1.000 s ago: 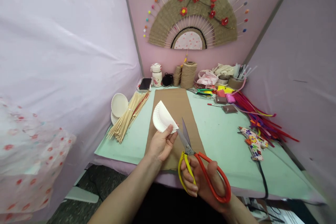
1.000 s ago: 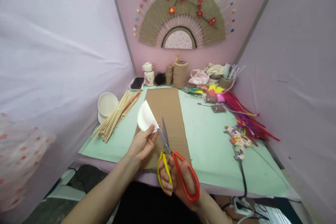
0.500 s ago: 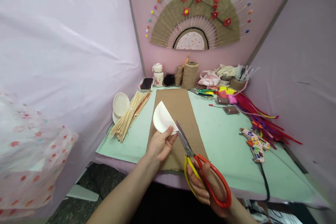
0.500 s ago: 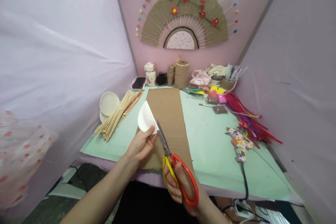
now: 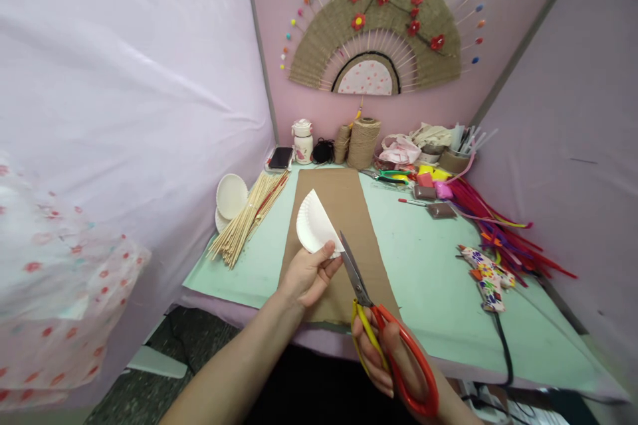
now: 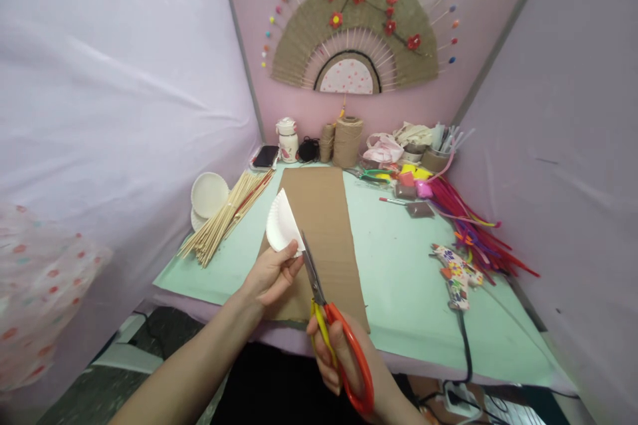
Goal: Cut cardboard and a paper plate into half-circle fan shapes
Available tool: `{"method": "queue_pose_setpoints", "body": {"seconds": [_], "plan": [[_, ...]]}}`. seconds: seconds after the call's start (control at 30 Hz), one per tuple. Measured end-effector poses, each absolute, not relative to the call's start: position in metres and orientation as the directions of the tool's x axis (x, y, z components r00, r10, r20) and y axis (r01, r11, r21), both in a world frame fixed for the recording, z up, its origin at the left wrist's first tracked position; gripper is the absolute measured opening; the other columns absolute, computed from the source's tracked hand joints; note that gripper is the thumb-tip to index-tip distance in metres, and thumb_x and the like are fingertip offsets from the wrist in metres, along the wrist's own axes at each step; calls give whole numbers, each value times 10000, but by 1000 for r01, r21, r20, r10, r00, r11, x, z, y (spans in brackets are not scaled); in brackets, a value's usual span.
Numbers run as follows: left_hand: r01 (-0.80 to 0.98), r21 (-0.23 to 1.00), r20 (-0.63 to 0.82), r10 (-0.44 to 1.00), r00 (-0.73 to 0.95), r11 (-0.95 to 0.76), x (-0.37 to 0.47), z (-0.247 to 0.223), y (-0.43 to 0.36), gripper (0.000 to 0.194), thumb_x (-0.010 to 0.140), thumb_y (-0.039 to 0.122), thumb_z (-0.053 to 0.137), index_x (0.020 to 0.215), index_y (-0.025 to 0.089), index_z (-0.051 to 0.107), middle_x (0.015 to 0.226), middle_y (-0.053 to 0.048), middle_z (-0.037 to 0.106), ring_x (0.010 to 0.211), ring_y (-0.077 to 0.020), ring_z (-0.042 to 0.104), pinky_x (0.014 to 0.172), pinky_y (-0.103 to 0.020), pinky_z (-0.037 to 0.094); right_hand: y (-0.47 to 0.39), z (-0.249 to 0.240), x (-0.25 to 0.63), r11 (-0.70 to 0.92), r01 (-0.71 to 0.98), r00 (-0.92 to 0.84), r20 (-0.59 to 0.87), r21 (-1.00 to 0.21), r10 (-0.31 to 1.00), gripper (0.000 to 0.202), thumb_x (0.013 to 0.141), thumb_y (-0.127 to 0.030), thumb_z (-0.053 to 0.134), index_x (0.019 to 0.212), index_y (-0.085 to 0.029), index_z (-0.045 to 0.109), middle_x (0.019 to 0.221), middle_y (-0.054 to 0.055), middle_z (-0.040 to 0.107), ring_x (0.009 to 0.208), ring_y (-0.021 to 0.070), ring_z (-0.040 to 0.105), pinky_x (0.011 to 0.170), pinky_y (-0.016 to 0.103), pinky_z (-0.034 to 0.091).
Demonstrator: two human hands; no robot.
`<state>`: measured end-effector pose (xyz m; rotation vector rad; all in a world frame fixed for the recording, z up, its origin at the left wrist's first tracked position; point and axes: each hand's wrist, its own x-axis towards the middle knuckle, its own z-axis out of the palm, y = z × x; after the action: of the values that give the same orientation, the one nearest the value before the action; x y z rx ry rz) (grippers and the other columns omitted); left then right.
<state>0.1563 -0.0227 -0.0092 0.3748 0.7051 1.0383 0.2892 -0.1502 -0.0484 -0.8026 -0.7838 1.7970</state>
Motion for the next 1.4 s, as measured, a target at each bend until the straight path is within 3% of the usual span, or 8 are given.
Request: {"method": "queue_pose_setpoints", "body": {"seconds": [0.3,0.53,0.73,1.03,1.23,1.4], "plan": [[-644,601,-328,881,341,473,152,-15,-24,293,790,33,672,1068,125,665,1000,-81,745,805,-140,711,720,-207,587,-148,-51,291,-318,-534,-333,-150,-783,931,559,811,-730,502,900,-179,517,594,-81,408,378,7,260,338,137,246],[-701,434,-249,823,511,566,142,-5,-11,285,920,286,568,1139,112,625,1053,-120,734,961,-215,703,835,-334,580,-147,-47,296,-297,-518,-307,-149,-802,940,591,802,-742,501,932,-169,562,597,-80,400,374,-1,233,330,131,224],[-739,434,-364,850,380,516,148,0,1,179,934,115,505,1060,116,632,858,-64,752,774,-139,722,706,-221,581,-148,-49,297,-285,-515,-342,-111,-808,933,588,819,-740,474,952,-175,569,624,-70,404,396,10,250,350,144,234],[-698,478,-362,844,396,533,157,-14,-10,171,936,100,493,1032,71,632,862,-81,746,748,-127,713,728,-217,593,-145,-51,293,-221,-560,-351,-13,-798,936,672,739,-820,463,937,-185,557,697,-45,431,451,26,318,406,167,304],[-664,534,-386,849,360,524,158,-18,-12,115,911,90,537,965,59,634,828,-96,745,669,-126,706,588,-178,582,-145,-49,289,-213,-553,-300,-45,-805,953,655,725,-814,503,885,-180,543,666,-48,438,432,29,319,392,170,308],[-673,546,-357,865,351,499,158,-19,-14,114,872,101,610,980,81,643,860,-96,750,697,-131,713,630,-176,584,-148,-41,287,-264,-540,-255,-143,-799,956,637,739,-794,519,890,-176,550,589,-77,409,378,14,260,343,149,257]]}}
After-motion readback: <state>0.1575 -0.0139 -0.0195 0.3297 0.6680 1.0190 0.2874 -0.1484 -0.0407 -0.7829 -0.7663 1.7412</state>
